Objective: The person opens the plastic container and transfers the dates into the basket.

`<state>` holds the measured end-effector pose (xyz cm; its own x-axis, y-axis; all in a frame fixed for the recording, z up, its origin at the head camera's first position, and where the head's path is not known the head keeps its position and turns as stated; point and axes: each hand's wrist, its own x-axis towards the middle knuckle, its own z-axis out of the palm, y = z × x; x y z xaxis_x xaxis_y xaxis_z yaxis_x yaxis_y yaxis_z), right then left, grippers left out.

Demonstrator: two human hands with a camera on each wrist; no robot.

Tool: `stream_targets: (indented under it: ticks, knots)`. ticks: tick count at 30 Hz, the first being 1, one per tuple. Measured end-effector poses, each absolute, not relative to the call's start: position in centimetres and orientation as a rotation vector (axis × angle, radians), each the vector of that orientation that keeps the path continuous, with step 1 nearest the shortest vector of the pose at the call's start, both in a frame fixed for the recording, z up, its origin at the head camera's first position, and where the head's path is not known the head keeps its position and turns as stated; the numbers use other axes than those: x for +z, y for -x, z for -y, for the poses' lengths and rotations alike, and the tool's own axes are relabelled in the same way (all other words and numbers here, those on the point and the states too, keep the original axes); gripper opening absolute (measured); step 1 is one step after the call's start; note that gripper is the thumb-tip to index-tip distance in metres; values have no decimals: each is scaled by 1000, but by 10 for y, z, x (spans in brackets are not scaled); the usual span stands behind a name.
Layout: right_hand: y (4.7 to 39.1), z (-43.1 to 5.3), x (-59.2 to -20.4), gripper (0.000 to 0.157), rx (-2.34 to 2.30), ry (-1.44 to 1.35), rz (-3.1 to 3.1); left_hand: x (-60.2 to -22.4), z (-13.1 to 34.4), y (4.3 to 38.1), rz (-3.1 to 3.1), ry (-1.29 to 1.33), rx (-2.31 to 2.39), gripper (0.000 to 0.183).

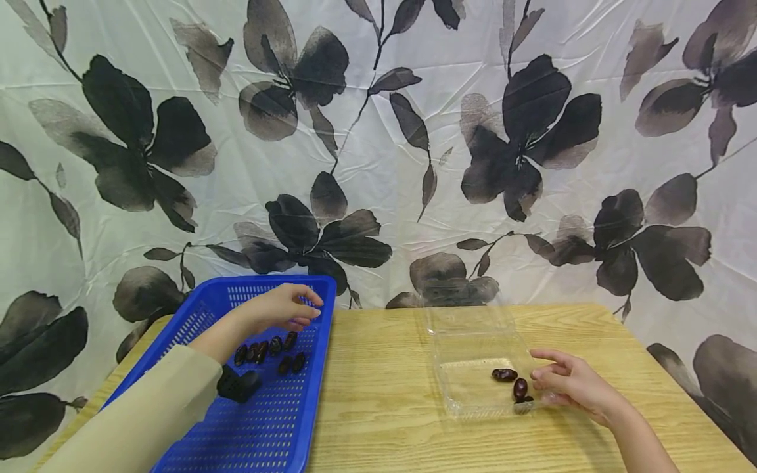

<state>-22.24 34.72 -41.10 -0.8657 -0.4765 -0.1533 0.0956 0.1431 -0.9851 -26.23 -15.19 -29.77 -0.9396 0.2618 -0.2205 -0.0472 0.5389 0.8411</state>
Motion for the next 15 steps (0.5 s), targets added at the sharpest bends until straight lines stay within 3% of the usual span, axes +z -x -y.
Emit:
stream_targets:
  ticks: [15]
  knots:
    - [221, -343, -409, 33, -1729, 302, -2093, -278, 58, 265, -2361, -348, 1386, 22]
